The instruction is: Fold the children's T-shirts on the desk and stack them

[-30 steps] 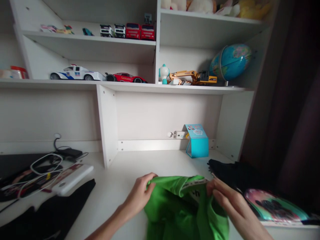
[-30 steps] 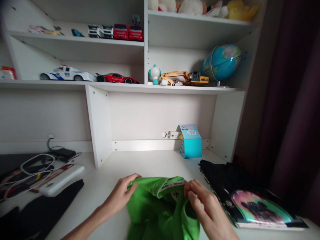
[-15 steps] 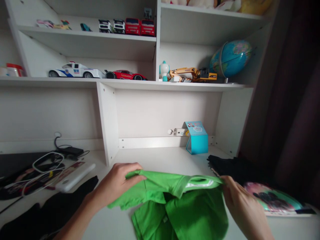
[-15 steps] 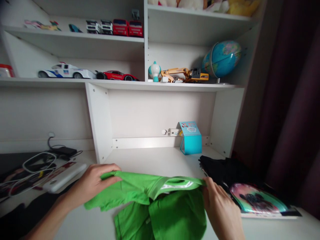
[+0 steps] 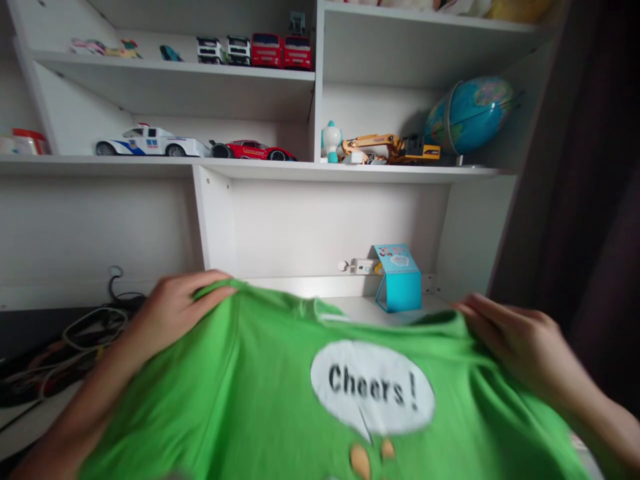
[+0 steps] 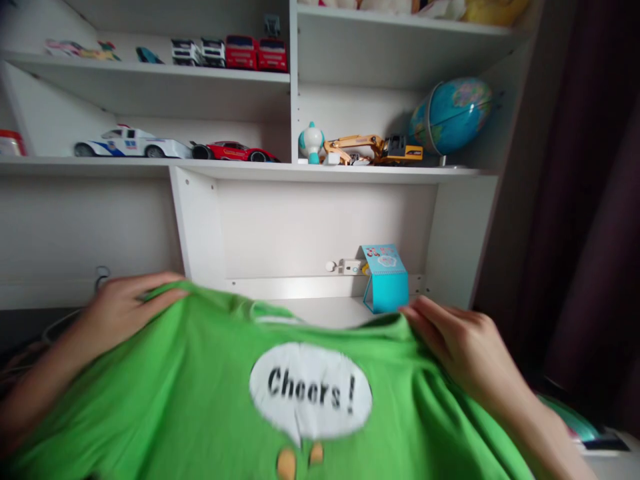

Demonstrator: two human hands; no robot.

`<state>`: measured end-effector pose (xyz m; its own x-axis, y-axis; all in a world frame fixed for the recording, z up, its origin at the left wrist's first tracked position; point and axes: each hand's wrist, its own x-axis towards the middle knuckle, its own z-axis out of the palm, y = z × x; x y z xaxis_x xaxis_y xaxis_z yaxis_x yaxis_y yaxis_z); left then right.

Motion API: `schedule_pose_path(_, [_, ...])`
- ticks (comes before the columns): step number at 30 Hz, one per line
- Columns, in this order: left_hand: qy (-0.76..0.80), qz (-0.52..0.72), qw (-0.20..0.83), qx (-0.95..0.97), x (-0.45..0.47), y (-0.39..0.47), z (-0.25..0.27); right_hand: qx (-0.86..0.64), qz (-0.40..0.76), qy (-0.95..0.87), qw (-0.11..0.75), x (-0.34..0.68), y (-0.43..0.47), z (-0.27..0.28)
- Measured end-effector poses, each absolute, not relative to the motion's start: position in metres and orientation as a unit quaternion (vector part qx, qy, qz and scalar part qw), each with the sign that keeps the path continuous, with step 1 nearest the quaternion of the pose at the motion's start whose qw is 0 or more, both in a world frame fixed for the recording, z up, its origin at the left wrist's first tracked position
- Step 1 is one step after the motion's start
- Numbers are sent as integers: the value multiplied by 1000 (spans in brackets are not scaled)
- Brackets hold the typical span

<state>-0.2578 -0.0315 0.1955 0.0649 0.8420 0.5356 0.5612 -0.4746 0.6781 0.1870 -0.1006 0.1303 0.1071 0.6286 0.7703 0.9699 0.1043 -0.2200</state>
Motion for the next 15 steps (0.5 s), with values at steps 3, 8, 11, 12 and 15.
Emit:
schedule_pose_path(3, [460,381,-12,802,-226,42,192,-650,-237,-656,301,184,-38,152])
schedule_pose_path(8, [432,320,-40,842,-193,81,121,-685,-203,-647,267,175,14,126])
schedule_pose_path(11, [366,229,74,899,-170,63,62,-668,-133,-698,222,152,5,81])
schedule_pose_path(12, [356,189,108,909,-164,56,44,-655,-103,-720,202,142,-2,63])
schedule_pose_path(15, [354,96,167,915,-151,44,2,-635,-19,-760,134,112,-24,11])
